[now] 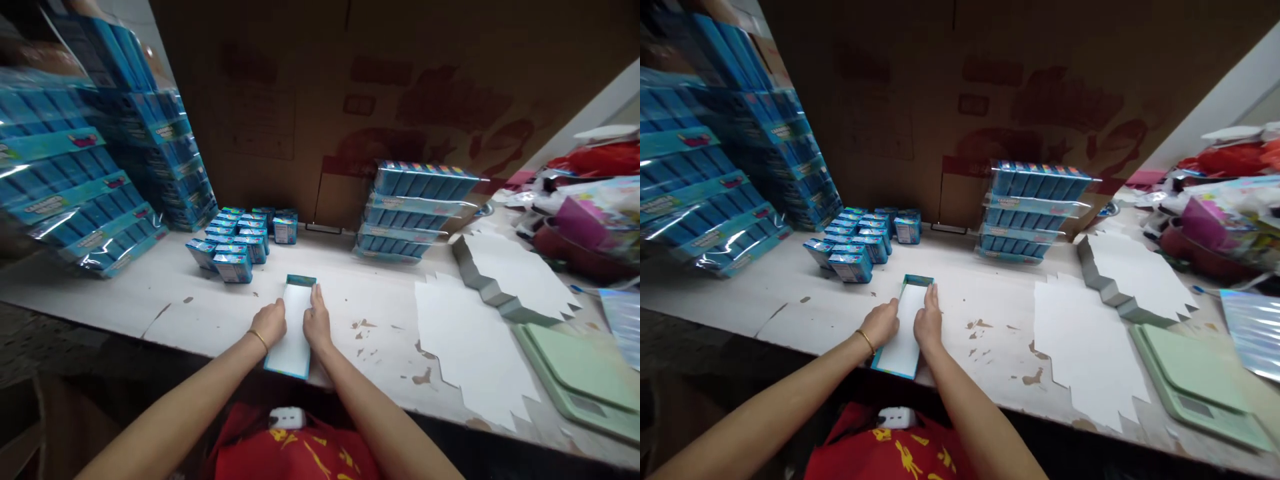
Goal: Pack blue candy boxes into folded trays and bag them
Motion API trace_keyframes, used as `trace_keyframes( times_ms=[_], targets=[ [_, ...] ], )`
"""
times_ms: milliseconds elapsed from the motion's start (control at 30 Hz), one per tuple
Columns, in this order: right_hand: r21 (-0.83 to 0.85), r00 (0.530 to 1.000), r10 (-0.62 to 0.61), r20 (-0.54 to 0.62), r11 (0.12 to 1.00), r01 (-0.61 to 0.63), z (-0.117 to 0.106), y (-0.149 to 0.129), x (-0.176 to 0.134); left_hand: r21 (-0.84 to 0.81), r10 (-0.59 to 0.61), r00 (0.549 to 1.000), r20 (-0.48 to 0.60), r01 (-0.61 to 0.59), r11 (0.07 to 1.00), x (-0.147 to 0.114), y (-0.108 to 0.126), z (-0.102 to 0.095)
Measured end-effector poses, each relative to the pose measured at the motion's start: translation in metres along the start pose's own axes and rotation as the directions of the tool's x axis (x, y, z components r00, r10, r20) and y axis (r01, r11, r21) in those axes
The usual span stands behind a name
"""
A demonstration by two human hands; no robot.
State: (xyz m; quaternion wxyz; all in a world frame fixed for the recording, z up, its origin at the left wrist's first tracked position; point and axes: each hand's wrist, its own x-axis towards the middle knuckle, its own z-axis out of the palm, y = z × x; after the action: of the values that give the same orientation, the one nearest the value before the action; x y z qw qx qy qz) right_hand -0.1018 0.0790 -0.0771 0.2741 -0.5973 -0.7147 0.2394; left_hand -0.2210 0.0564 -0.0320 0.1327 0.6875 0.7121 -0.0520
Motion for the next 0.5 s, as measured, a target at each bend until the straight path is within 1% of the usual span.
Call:
trace_keyframes(
  times_ms=[100,167,233,267,333,400,433,500],
  targets=[
    [0.053,0.993,-0.113,0.035,0.992,0.111,-0.012,0.005,0.022,-0.06,-0.055,0.998,-0.024,0.053,0.997,0.002,-0.012,-0.005],
    [0.046,0.977,-0.213,0.017,0.976,0.212,-0.024,0.003,0.045,-0.112,-0.074,0.996,-0.044,0.069,0.991,0.0,-0.021,-0.008],
    [-0.012,0.945,-0.327,-0.008,0.945,0.327,-0.037,-0.008,0.081,-0.19,-0.081,0.994,-0.075,0.065,0.98,-0.004,-0.03,-0.008],
    [-0.05,0.923,-0.385,-0.001,0.922,0.385,-0.042,-0.016,0.104,-0.238,-0.078,0.993,-0.085,0.056,0.97,-0.006,-0.034,-0.006],
    [-0.13,0.878,-0.474,0.059,0.869,0.478,-0.048,-0.038,0.155,-0.333,-0.064,0.994,-0.093,0.029,0.942,-0.01,-0.039,-0.001],
    [-0.208,0.852,-0.499,0.158,0.827,0.523,-0.047,-0.059,0.206,-0.408,-0.061,0.995,-0.075,0.025,0.913,-0.012,-0.042,0.008],
    [-0.241,0.847,-0.488,0.213,0.813,0.529,-0.044,-0.068,0.228,-0.44,-0.064,0.996,-0.069,0.028,0.898,-0.012,-0.043,0.012],
    [-0.296,0.852,-0.423,0.309,0.808,0.509,-0.035,-0.081,0.266,-0.489,-0.066,0.996,-0.063,0.027,0.872,-0.011,-0.043,0.019]
  ],
)
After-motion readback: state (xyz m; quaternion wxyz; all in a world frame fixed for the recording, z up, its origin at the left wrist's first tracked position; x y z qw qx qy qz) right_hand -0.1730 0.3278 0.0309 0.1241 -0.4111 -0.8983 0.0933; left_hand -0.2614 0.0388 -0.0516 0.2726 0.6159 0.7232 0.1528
